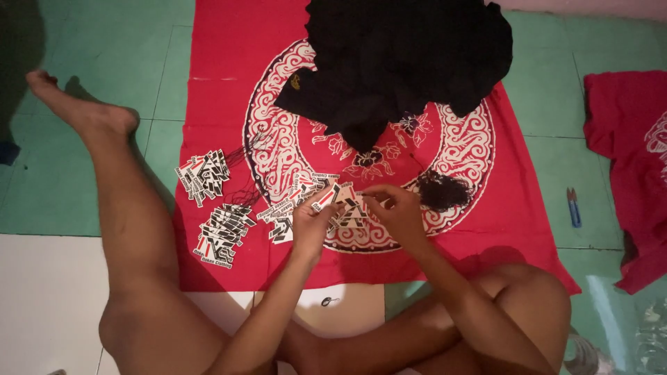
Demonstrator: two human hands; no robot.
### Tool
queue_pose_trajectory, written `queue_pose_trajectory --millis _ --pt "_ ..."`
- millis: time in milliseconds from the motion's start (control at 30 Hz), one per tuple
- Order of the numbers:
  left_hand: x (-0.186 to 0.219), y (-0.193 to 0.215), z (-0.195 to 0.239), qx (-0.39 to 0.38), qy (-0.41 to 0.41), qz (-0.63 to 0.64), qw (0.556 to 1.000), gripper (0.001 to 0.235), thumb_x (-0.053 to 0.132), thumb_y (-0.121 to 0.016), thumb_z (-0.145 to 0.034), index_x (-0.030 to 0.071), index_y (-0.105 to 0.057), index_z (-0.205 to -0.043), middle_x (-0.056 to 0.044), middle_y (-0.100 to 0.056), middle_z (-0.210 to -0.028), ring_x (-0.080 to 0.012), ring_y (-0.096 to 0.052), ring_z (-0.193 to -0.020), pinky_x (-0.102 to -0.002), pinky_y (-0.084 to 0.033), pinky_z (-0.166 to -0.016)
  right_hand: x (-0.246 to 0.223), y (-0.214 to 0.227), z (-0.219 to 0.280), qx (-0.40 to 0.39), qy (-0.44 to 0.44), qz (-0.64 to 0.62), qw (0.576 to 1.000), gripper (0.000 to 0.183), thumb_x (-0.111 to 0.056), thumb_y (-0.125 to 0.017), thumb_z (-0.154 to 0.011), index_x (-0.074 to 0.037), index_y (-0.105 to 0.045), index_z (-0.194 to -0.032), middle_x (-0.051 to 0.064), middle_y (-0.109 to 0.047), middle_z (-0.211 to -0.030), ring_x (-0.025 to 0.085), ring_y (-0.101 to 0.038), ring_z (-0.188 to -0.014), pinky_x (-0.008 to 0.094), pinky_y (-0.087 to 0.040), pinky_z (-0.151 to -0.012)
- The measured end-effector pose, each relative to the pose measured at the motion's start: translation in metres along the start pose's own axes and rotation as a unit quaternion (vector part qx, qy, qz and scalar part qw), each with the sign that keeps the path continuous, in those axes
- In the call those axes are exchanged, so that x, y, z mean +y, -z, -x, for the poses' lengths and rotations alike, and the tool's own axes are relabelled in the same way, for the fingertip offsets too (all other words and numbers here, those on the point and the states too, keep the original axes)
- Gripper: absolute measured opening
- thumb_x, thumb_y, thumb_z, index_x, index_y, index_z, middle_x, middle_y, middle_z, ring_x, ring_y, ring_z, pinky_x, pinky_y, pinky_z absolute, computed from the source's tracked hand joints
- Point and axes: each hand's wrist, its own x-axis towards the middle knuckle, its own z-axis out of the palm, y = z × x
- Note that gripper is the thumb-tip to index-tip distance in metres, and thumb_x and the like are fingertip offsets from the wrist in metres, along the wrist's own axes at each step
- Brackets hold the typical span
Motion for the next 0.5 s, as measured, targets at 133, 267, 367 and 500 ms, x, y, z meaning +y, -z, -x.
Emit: queue_pose_trajectory --millis 133,267,367,500 --pt "0.0014 -0.0010 0.0061 0.000 -0.004 -0.001 1.000 0.103 0.054 -0.067 -0.055 0.025 -0.042 -0.151 -0.005 -0.014 -0.173 -0.0314 -0.005 -0.159 -0.062 -0.009 -0.119 0.0022 -0.0010 -0.0004 -0.014 -0.008 0.008 1.000 0.015 -0.014 -0.074 -0.092 -0.009 -0.080 -0.105 0.004 -0.080 -0.090 0.012 -0.073 -0.071 0.026 -0.057 -0.060" --pt "0.0021 -0.0040 0.0116 0.010 -0.006 -0.008 1.000 0.103 0.054 -0.066 -0.055 0.025 -0.042 -0.151 -0.005 -0.018 -0.174 -0.0317 -0.006 -0.159 -0.061 -0.010 -0.119 0.0008 -0.0005 0.0006 -0.017 -0.014 0.002 1.000 0.015 -0.015 -0.075 -0.091 -0.009 -0.079 -0.105 0.005 -0.080 -0.087 0.012 -0.072 -0.069 0.025 -0.056 -0.058" --pt "0.0033 -0.0036 0.0089 0.003 -0.005 -0.009 1.000 0.098 0.055 -0.063 -0.058 0.023 -0.044 -0.148 -0.005 -0.016 -0.173 -0.0317 -0.004 -0.159 -0.063 -0.009 -0.118 -0.0021 0.0002 0.0006 -0.021 -0.007 0.007 1.000 0.016 -0.016 -0.075 -0.092 -0.009 -0.080 -0.105 0.004 -0.081 -0.091 0.013 -0.075 -0.073 0.026 -0.059 -0.061" --pt "0.0015 -0.0022 0.0081 -0.001 -0.013 -0.001 1.000 0.101 0.053 -0.067 -0.055 0.023 -0.042 -0.149 -0.005 -0.016 -0.173 -0.0315 -0.007 -0.158 -0.061 -0.011 -0.119 0.0023 -0.0015 0.0003 -0.019 0.001 0.010 1.000 0.016 -0.015 -0.076 -0.090 -0.009 -0.080 -0.104 0.004 -0.081 -0.089 0.012 -0.074 -0.070 0.026 -0.057 -0.059"
